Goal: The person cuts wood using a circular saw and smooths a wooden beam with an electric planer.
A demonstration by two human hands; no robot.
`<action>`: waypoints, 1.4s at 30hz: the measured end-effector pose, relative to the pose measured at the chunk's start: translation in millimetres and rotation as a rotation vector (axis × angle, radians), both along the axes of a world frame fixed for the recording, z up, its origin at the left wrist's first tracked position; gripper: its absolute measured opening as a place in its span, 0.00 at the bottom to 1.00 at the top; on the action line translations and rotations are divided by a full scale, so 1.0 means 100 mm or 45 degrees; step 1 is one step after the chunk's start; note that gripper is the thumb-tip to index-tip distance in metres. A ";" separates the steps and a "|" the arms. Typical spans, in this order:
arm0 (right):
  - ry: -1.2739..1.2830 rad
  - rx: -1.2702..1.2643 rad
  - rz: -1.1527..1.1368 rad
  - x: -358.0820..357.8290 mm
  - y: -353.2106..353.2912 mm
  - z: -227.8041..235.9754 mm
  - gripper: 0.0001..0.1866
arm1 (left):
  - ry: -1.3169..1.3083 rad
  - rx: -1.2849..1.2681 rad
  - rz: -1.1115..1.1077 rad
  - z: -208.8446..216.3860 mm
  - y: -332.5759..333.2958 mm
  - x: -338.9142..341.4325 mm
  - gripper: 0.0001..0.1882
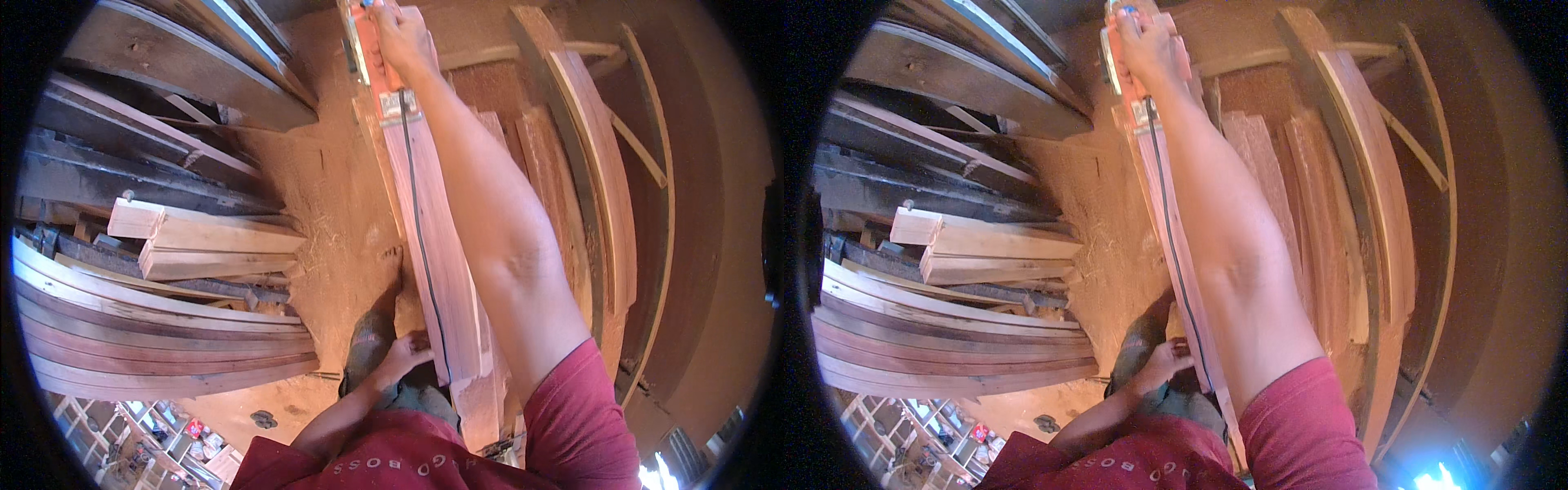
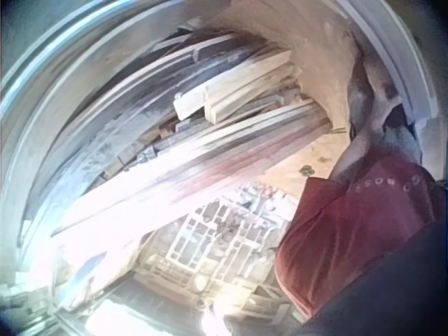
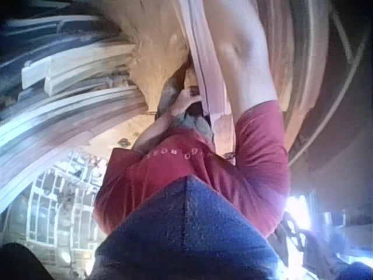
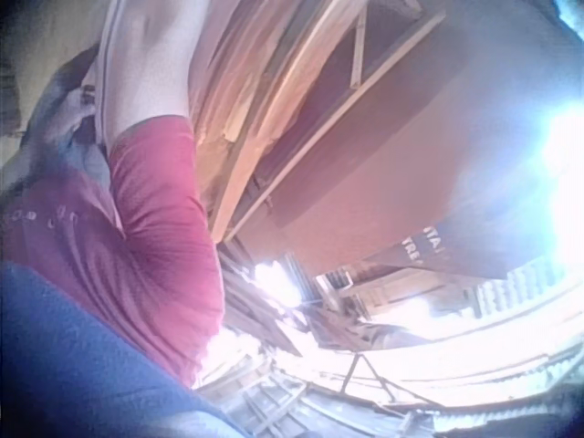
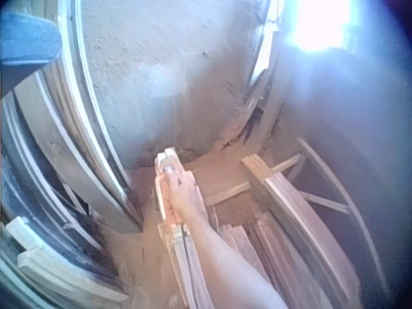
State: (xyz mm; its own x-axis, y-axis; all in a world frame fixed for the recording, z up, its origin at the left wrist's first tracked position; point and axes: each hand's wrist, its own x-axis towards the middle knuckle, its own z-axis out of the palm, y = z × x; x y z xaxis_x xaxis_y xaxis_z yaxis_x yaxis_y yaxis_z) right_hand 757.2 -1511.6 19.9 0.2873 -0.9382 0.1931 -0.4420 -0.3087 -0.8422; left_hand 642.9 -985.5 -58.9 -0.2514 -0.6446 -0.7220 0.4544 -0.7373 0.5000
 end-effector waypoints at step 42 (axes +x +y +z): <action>-0.178 0.919 -0.127 -2.30 4.16 0.40 0.20 | 0.405 0.489 0.536 0.06 -0.77 0.43 0.50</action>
State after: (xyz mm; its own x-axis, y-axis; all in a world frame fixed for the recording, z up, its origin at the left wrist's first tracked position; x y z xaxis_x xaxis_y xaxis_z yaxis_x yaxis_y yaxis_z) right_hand 527.7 -1095.6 60.4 0.2120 -0.8660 -0.4529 -0.3127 0.3790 -0.8710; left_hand 685.4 -1062.0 -52.4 -0.2734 -0.4453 -0.8526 0.8257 -0.5633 0.0294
